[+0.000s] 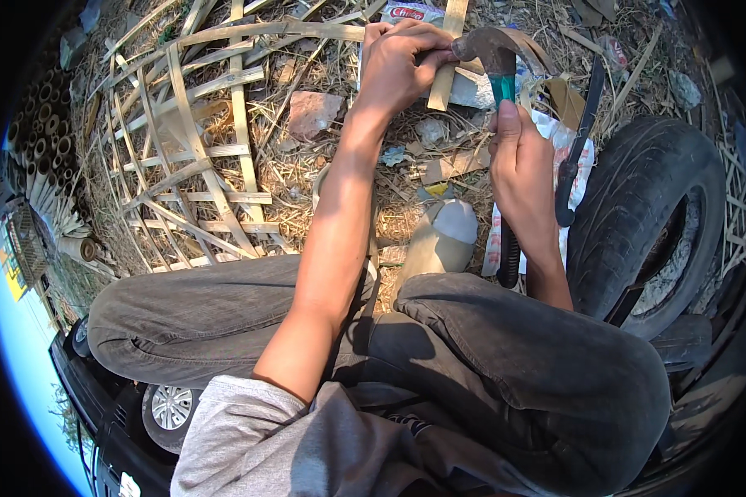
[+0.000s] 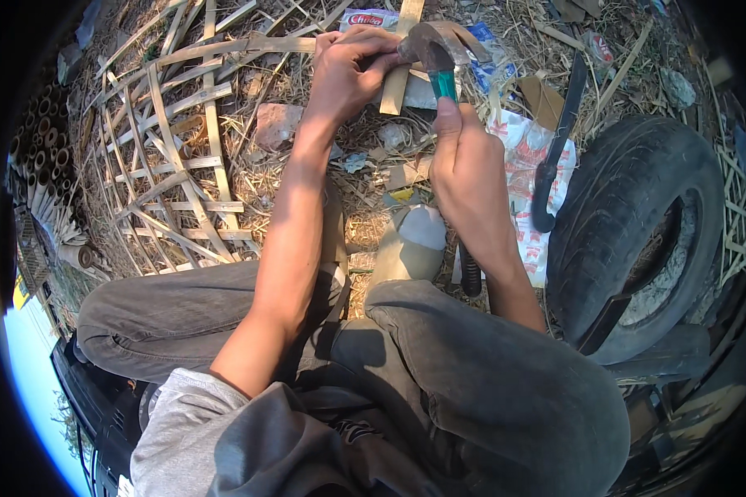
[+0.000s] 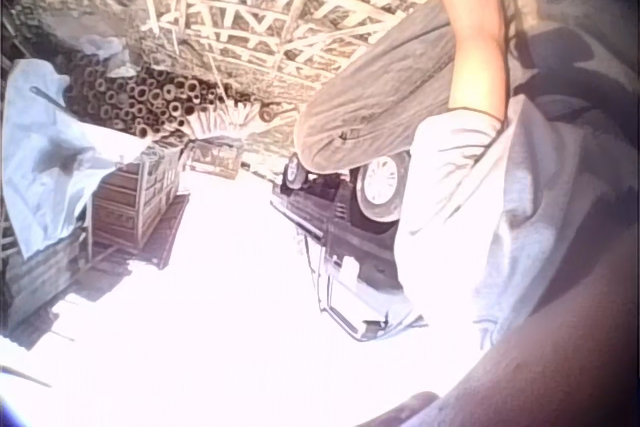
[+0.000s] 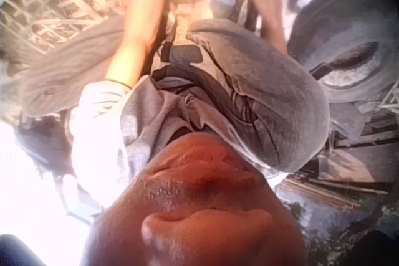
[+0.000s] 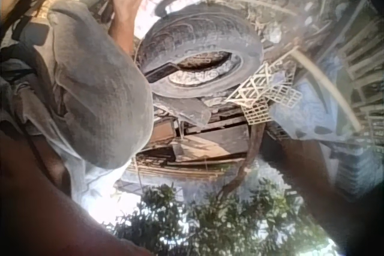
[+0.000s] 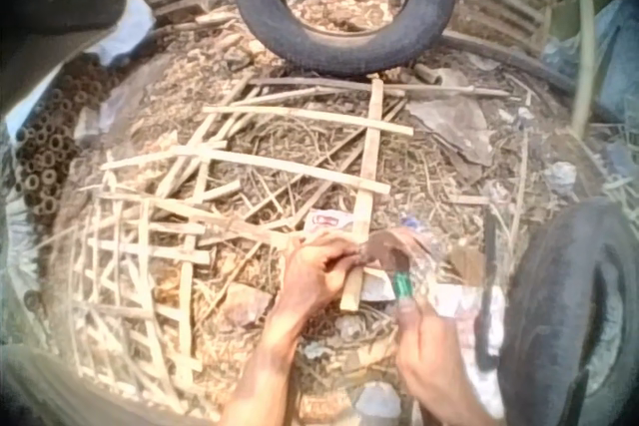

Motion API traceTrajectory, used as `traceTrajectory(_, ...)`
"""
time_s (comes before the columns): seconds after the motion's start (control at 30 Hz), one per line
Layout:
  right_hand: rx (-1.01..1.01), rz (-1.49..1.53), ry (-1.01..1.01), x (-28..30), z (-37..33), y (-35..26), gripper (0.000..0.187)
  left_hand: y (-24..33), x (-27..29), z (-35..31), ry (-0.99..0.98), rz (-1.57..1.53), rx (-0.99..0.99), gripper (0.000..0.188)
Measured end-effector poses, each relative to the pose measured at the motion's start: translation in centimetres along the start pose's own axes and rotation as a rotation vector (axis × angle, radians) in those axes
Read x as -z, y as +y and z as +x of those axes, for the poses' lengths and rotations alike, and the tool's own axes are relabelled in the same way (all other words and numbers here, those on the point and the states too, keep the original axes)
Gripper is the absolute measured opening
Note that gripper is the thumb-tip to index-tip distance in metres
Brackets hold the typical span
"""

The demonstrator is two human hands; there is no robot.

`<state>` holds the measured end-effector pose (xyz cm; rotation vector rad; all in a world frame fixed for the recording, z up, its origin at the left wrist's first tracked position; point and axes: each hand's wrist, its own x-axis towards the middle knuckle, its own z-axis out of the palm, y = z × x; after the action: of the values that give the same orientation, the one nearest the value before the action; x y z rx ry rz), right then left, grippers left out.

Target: The person constructs a bamboo lattice by hand, using a hammer to drive small nails into the intersections of bamboo strips and using a knife to trim or split bamboo pieces.

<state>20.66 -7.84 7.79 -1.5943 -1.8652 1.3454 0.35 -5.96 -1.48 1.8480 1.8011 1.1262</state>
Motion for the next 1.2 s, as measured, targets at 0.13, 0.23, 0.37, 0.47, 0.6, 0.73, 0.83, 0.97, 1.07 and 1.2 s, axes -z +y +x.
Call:
traceTrajectory(0.13,0.083,0.126,0.13,0.3,-1.2,-0.3,0.044,-0.4,-0.1,0.4,-0.003,-0.001,-0.016,0.011)
traceTrajectory(0.23,0.117,0.122,0.182,0.0,-1.5,-0.5,0.047,-0.1,-0.3,0.3,-0.016,-0.021,0.015,0.011)
traceTrajectory(0.37,0.063,-0.086,0.095,-0.8,0.0,0.4,0.047,-0.1,0.2,0.4,-0.03,-0.012,0.023,0.009)
traceTrajectory(0.47,0.094,0.055,0.145,0.6,-1.0,-0.9,0.046,-0.2,0.2,0.2,-0.025,0.007,0.017,0.01)
traceTrajectory(0.6,0.215,-0.049,0.186,-0.7,-0.9,1.0,0.044,-0.3,-0.3,0.5,-0.017,-0.017,0.044,0.011)
traceTrajectory(0.73,0.077,-0.109,0.067,-2.0,0.0,1.6,0.046,-0.6,-0.2,0.7,0.01,0.051,0.03,0.012)
traceTrajectory(0.83,0.035,0.044,0.079,-0.8,-0.7,0.9,0.045,-0.1,0.2,0.8,-0.038,-0.009,0.047,0.013)
traceTrajectory(0.97,0.08,0.104,0.145,-0.2,-1.0,1.8,0.033,0.5,0.5,0.6,-0.016,0.019,0.027,0.014)
traceTrajectory(1.07,0.079,0.037,0.155,-0.9,-0.3,1.4,0.035,-0.1,0.3,1.0,-0.021,-0.072,-0.008,0.015)
traceTrajectory(1.2,0.009,0.018,0.102,-1.9,-0.1,2.6,0.04,-0.3,0.1,1.2,-0.063,-0.212,0.094,0.017)
